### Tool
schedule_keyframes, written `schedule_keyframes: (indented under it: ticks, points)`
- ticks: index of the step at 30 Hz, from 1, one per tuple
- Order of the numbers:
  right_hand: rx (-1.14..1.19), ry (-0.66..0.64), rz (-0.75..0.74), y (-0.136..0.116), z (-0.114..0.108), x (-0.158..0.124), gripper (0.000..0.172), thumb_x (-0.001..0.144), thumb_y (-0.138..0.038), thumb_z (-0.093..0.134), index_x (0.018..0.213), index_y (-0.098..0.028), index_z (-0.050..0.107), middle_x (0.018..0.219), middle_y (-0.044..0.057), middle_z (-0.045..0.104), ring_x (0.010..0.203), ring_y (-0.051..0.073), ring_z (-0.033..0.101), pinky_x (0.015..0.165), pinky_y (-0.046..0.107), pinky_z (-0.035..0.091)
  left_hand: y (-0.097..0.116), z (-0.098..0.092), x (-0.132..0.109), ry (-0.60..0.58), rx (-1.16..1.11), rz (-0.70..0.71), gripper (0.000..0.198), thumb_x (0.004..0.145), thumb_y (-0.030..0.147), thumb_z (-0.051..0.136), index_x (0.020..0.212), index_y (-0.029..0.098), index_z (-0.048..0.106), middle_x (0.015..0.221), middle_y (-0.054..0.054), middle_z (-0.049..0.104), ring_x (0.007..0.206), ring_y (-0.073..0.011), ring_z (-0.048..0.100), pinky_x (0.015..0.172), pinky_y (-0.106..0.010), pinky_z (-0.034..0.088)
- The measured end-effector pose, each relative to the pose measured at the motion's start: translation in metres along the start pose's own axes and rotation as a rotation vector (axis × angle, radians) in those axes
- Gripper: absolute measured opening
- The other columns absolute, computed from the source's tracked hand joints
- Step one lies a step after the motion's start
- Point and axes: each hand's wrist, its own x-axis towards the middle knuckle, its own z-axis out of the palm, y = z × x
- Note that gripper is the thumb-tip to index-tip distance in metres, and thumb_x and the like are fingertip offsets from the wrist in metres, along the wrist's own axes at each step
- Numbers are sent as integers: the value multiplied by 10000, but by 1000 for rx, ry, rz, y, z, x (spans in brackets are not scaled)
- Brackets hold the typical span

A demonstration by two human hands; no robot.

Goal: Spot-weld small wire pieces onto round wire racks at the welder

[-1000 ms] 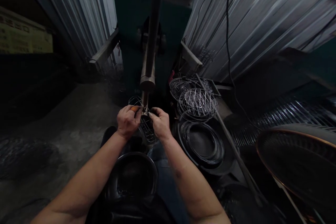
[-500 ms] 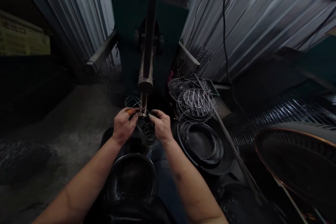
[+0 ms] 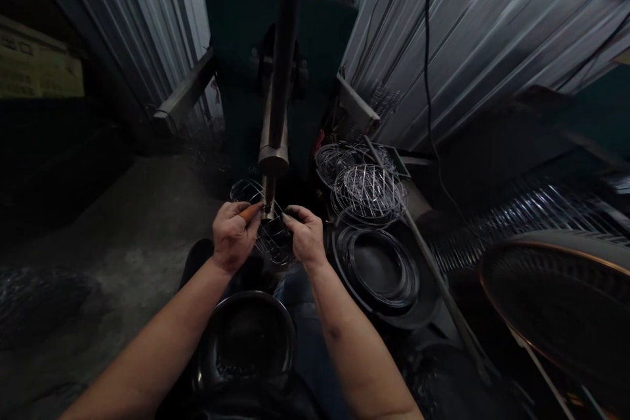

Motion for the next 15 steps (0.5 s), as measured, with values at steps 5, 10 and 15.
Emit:
schedule_keyframes:
  ticks: [5,10,15]
  points:
    - [-34,-38,20,-9,-2,0,259,533,-316,814,734,-189,711,610,-35,600,532,99,472,526,250,380,-6,-2,-8,45,-102,-94,227,864,339,614,990,201,742,920,-79,661,863,-195,587,806,-337,484]
    - [-23,-149,141,-18,-32,-9,367,545,-357,864,855,-196,752,737,5,699,657,136,595,651,279,477,-32,9,-44,97,-457,-734,562,689,245,748,1237,199,634,1205,-108,596,1022,-223,591,897,-369,480]
    - [-41,-254,218,1,-66,-22,337,525,-323,895,808,-183,777,743,42,728,668,157,631,699,319,504,-38,28,-61,-205,-960,-1029,834,482,90,770,1285,187,563,1120,-74,655,1038,-223,600,867,-329,489]
